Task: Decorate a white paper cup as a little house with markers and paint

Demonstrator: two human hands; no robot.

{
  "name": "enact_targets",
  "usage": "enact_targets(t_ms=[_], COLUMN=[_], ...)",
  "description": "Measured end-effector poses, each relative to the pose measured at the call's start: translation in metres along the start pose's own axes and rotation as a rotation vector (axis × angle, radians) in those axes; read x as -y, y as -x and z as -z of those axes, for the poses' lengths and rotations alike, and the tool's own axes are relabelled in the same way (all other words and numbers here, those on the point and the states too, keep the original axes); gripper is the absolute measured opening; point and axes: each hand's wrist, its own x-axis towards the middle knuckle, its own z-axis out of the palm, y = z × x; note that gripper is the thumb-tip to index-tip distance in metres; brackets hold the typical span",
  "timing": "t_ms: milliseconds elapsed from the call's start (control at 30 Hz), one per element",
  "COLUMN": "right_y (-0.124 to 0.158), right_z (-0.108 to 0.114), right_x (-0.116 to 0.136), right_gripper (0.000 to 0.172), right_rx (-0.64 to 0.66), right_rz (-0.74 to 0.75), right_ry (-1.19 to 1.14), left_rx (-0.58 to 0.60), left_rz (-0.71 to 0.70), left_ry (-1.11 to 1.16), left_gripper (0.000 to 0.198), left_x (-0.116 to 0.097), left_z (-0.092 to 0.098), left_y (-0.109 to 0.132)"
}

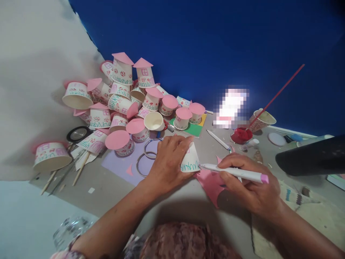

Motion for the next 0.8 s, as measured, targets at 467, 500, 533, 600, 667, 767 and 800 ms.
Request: enact_targets(t_ms=[467, 500, 533, 600, 667, 767, 800], right_y=[-0.0036, -0.0028, -0.0017, 0.0008, 0.0026, 0.0026, 0.0021], right_z=[0.0008, 0.0012, 0.0014, 0.0012, 0.0004, -0.0007, -0.0009], right_x=[0.0047, 0.0044, 0.0039, 0.003, 0.0024, 0.0031, 0.0036], right_gripper=[0.011, 0.011, 0.012, 0.012, 0.014, 0.013, 0.012], right_rx=[0.022, 0.015, 0.004, -0.017, -0.017, 0.013, 0.017], right_rz=[0.115, 0.108, 0.101, 0.089, 0.089, 0.112, 0.118], right_ry=[0.005, 0.0, -0.006, -0.022, -0.036, -0.043, -0.038], left_rx=[-0.075, -0.074, -0.073, -0.072, -0.074, -0.085, -0.086], left_rz=[-0.08, -0.075, -0.07, -0.061, -0.061, -0.077, -0.083], left_ry=[0.004, 0.002, -0.002, -0.014, -0.027, -0.036, -0.035], left_gripper=[0.094, 0.094, 0.092, 0.09, 0.089, 0.087, 0.086], left_x=[-0.0005, -0.0008, -0.0011, -0.002, -0.0028, -0.0033, -0.0034], left_z=[0.0034, 0.0036, 0.0037, 0.0039, 0.0039, 0.0034, 0.0031], left_y=[0.0021, 0.0021, 0.0021, 0.002, 0.002, 0.0022, 0.0023])
